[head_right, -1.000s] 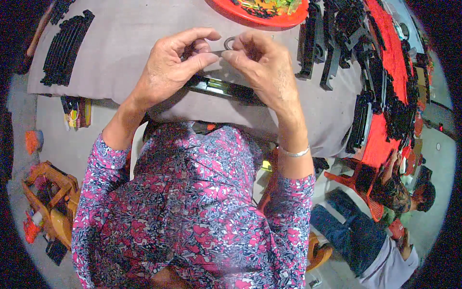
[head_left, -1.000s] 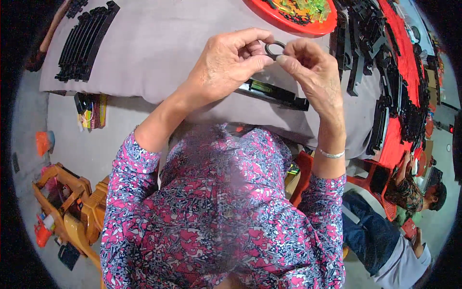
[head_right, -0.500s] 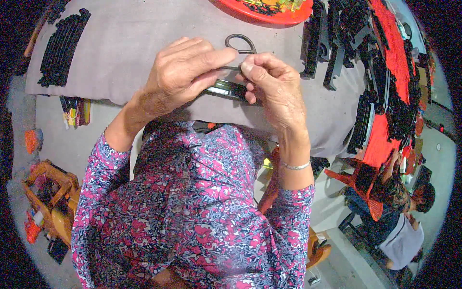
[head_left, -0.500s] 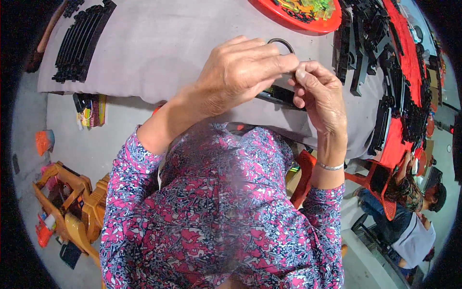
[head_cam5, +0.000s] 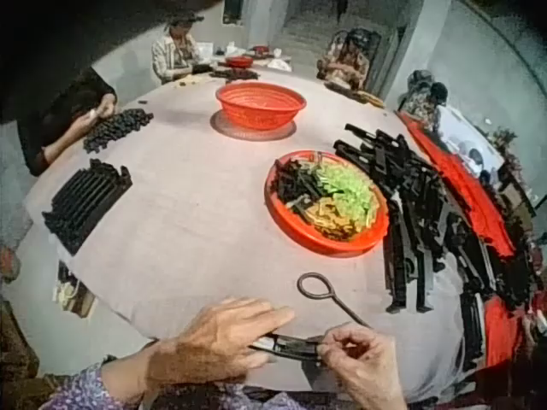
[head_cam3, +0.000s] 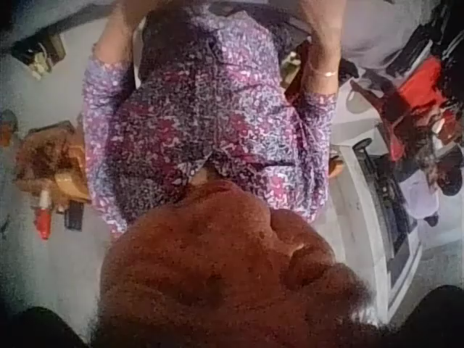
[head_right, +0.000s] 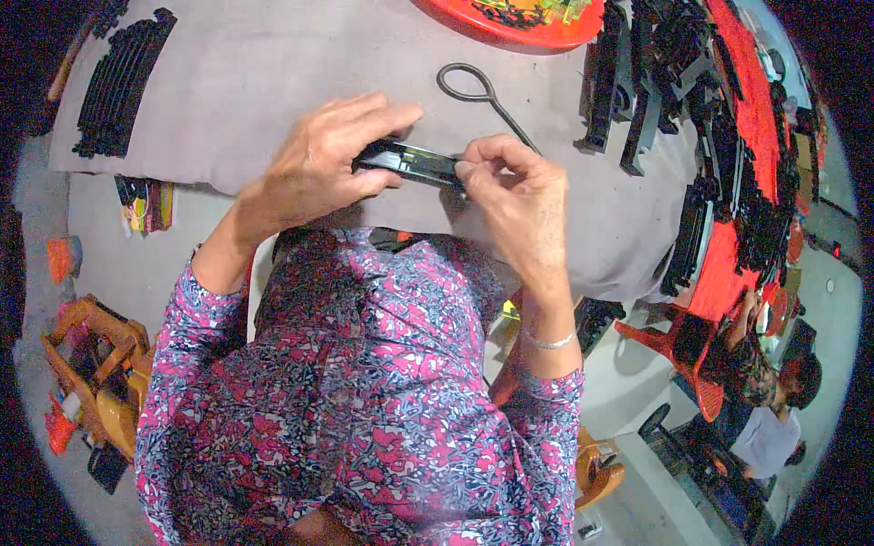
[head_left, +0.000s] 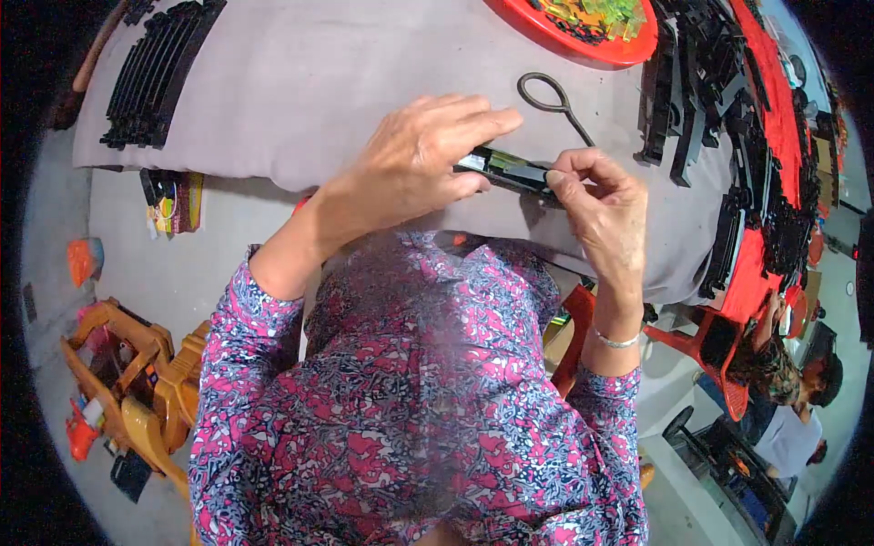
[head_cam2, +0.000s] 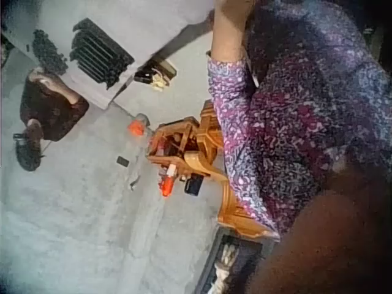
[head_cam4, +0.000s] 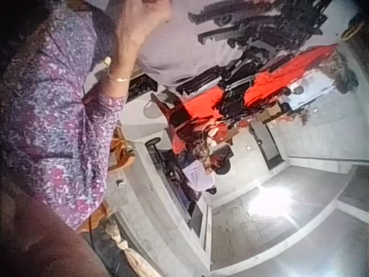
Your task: The person assembles toy gun components by inserting small plastic pieces into plastic housings and securing internal parts using a metal loop tool.
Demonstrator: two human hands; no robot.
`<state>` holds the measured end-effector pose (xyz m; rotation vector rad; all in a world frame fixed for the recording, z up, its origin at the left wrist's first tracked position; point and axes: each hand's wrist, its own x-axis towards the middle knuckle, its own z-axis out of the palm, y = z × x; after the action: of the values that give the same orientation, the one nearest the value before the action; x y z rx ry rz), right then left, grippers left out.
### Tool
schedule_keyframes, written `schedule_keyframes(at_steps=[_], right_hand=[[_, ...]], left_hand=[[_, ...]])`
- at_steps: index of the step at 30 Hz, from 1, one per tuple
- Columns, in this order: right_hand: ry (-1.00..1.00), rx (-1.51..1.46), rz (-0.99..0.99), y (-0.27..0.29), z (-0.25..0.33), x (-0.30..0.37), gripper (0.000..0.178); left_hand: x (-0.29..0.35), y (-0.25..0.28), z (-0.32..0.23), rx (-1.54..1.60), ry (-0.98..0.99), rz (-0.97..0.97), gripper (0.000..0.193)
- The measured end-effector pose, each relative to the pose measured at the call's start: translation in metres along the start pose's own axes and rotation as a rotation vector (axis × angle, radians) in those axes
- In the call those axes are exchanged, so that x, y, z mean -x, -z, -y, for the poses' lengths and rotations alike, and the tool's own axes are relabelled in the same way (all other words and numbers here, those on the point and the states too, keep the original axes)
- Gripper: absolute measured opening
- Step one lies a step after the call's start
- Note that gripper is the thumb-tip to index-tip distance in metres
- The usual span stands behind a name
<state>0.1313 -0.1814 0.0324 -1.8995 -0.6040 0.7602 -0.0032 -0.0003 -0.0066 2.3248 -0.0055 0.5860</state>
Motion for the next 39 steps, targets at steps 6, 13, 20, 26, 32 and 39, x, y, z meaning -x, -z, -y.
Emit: schedule_keyframes(at_steps=[6,13,20,26,32,39], right_hand=[[0.014,0.108,-0.077,-0.015,-0.001,0.001,0.004],[0.080,0.226,-0.154,-0.024,-0.007,0.000,0.006],[0.178,0.444,-0.193,-0.027,-0.001,0.002,0.006],[0.180,0.517,-0.242,-0.029,-0.001,0.001,0.007],[0.147,0.478,-0.294,-0.032,-0.004,0.000,0.008],[0.160,0.479,-0.369,-0.034,-0.004,0.001,0.007]], left_hand=[[0.001,-0.006,0.000,0.026,0.056,0.013,0.059],[0.002,-0.010,-0.005,0.076,0.051,-0.040,0.058],[0.004,-0.009,-0.004,0.084,0.035,-0.060,0.062],[0.005,-0.006,-0.006,0.174,0.074,-0.066,0.062],[0.010,-0.007,-0.006,0.025,-0.041,-0.011,0.059],[0.022,-0.014,-0.002,-0.138,-0.146,0.027,0.045]])
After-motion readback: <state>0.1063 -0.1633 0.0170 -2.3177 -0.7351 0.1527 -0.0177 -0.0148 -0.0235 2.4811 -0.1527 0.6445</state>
